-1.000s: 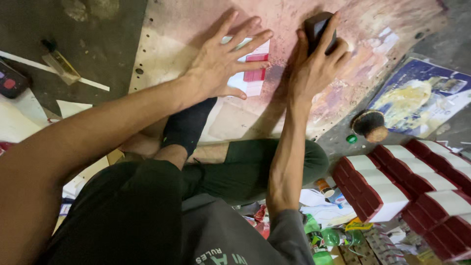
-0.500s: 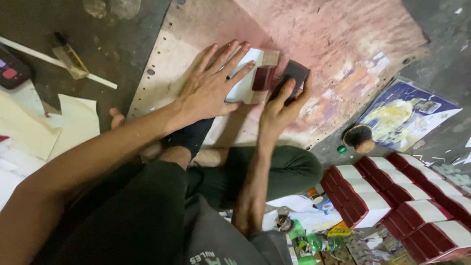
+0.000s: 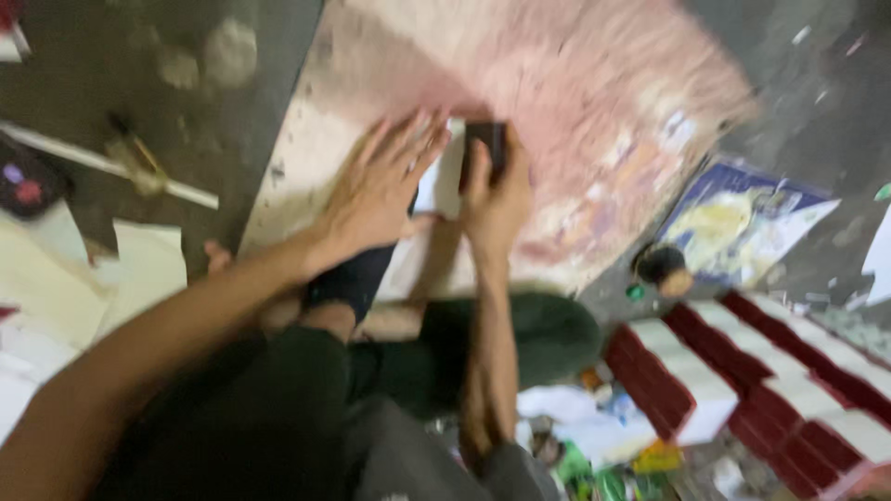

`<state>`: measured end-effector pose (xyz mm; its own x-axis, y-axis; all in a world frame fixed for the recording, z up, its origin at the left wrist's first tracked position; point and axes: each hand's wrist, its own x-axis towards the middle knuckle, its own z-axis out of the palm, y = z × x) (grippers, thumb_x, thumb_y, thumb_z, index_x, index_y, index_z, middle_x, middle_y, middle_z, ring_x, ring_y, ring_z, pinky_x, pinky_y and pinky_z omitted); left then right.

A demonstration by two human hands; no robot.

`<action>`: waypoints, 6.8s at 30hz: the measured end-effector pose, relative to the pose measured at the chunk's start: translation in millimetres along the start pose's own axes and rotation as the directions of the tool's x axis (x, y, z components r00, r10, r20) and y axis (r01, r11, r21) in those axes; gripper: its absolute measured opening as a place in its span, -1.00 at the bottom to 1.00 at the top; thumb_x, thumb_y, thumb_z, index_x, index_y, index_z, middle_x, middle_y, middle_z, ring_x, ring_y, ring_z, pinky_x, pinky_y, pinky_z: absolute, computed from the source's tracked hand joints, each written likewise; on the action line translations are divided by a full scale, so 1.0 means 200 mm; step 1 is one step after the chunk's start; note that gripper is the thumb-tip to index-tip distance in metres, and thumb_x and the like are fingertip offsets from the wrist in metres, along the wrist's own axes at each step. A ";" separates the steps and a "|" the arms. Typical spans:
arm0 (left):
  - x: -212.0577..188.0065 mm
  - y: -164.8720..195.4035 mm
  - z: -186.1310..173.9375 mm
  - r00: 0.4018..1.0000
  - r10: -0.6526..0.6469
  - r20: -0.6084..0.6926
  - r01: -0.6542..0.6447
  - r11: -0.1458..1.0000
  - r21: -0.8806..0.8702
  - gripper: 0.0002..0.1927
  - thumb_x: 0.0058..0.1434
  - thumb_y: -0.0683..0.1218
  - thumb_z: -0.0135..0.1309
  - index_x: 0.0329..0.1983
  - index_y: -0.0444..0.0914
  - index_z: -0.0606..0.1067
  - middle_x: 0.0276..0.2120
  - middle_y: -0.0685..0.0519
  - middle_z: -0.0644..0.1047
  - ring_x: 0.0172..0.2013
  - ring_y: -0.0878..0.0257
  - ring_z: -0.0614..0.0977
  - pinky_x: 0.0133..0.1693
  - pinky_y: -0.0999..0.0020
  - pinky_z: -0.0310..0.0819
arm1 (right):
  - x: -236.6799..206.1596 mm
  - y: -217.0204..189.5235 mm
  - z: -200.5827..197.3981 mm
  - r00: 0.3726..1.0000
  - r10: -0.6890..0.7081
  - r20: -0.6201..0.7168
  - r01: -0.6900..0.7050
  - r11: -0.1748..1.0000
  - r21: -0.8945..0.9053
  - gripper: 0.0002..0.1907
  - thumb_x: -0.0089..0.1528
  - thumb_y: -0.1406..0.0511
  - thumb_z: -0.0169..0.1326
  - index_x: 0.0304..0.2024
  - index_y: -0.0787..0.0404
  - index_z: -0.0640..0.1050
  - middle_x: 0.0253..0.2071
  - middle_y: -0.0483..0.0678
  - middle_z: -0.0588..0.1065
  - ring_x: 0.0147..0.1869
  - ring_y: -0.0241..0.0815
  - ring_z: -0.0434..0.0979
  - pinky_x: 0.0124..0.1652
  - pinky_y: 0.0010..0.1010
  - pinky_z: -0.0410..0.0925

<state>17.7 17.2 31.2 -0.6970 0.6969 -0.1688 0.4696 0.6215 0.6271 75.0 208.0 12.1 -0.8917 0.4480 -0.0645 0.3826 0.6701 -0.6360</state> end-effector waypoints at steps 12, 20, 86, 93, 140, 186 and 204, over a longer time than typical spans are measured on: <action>0.05 0.01 -0.04 0.998 -0.057 -0.020 0.053 0.987 -0.149 0.09 0.17 0.23 0.20 0.56 -0.38 -0.03 0.53 -0.11 0.04 0.52 0.06 0.01 0.48 0.00 -0.27 | 0.00 0.01 -0.08 0.903 -0.429 -0.034 0.390 0.849 -0.356 -0.42 0.24 0.23 0.43 0.26 0.10 0.51 -0.13 0.15 0.47 -0.13 0.10 0.45 -0.14 -0.11 0.27; 0.15 -0.03 -0.06 0.978 0.128 -0.165 -0.131 0.991 -0.004 -0.48 0.28 0.10 0.23 0.17 -0.31 0.51 0.38 -0.13 0.30 0.38 -0.01 0.24 0.33 -0.03 0.05 | 0.05 0.07 -0.20 0.911 -0.336 -0.240 0.235 0.900 -0.367 -0.53 0.33 0.34 0.26 0.28 0.00 0.48 0.07 0.10 0.46 0.18 0.06 0.45 0.20 -0.16 0.31; -0.01 0.00 -0.28 0.920 0.158 0.360 -0.214 0.969 0.123 -0.45 -0.21 -0.07 0.42 -0.05 -0.11 0.63 0.18 -0.16 0.43 0.21 -0.07 0.46 0.23 0.08 0.34 | -0.33 0.00 -0.12 0.728 0.464 0.505 -0.678 0.378 0.630 -0.66 0.30 0.33 0.23 0.09 0.38 0.59 -0.13 0.05 0.55 -0.17 -0.18 0.52 -0.18 -0.32 0.39; 0.08 0.08 -0.12 0.987 0.150 0.056 -0.160 0.931 0.327 -0.44 -0.02 -0.03 0.33 0.12 -0.11 0.57 0.26 -0.25 0.37 0.27 -0.10 0.39 0.29 0.08 0.28 | -0.22 0.08 -0.11 0.990 0.021 -0.140 -0.005 0.994 0.110 -0.86 0.29 0.34 0.25 -0.17 0.32 0.62 -0.31 -0.02 0.56 -0.29 -0.36 0.51 -0.29 -0.45 0.43; 0.05 -0.06 -0.07 0.962 -0.249 -0.117 0.166 0.865 -0.474 -0.76 0.21 -0.10 0.31 -0.11 -0.33 0.65 -0.31 -0.15 0.55 -0.35 0.03 0.60 -0.31 0.15 0.48 | -0.19 -0.05 -0.03 0.961 -0.002 0.275 -0.098 0.932 0.348 -0.51 0.23 0.39 0.38 0.21 0.15 0.59 -0.30 -0.19 0.44 -0.28 -0.39 0.35 -0.26 -0.56 0.31; 0.08 0.08 -0.12 0.899 0.363 -0.245 -0.326 0.928 0.179 -0.79 0.29 -0.24 0.18 -0.02 -0.37 0.54 -0.07 -0.07 0.55 -0.09 0.11 0.57 -0.10 0.34 0.59 | -0.25 -0.21 -0.13 0.974 -0.163 -0.161 0.187 0.971 0.151 -0.28 0.15 0.58 0.14 0.35 0.50 0.23 0.21 0.21 0.37 0.31 0.07 0.35 0.32 -0.21 0.27; -0.06 -0.06 -0.30 0.916 0.085 0.392 -0.230 0.912 0.340 -0.41 -0.21 -0.10 0.37 0.00 -0.03 0.61 0.30 -0.17 0.35 0.35 -0.08 0.30 0.39 -0.13 -0.03 | -0.33 -0.24 -0.19 0.870 -0.220 0.440 0.311 0.939 -0.145 0.30 -0.11 0.31 0.44 0.54 0.19 -0.03 0.24 0.28 0.32 0.27 0.31 0.38 0.28 0.05 0.26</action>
<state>-12.5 -20.9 71.2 -0.3863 0.8314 -0.3994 0.7729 0.5281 0.3518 123.7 168.0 75.9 -0.9669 -0.0182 -0.2546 0.1172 0.8544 -0.5062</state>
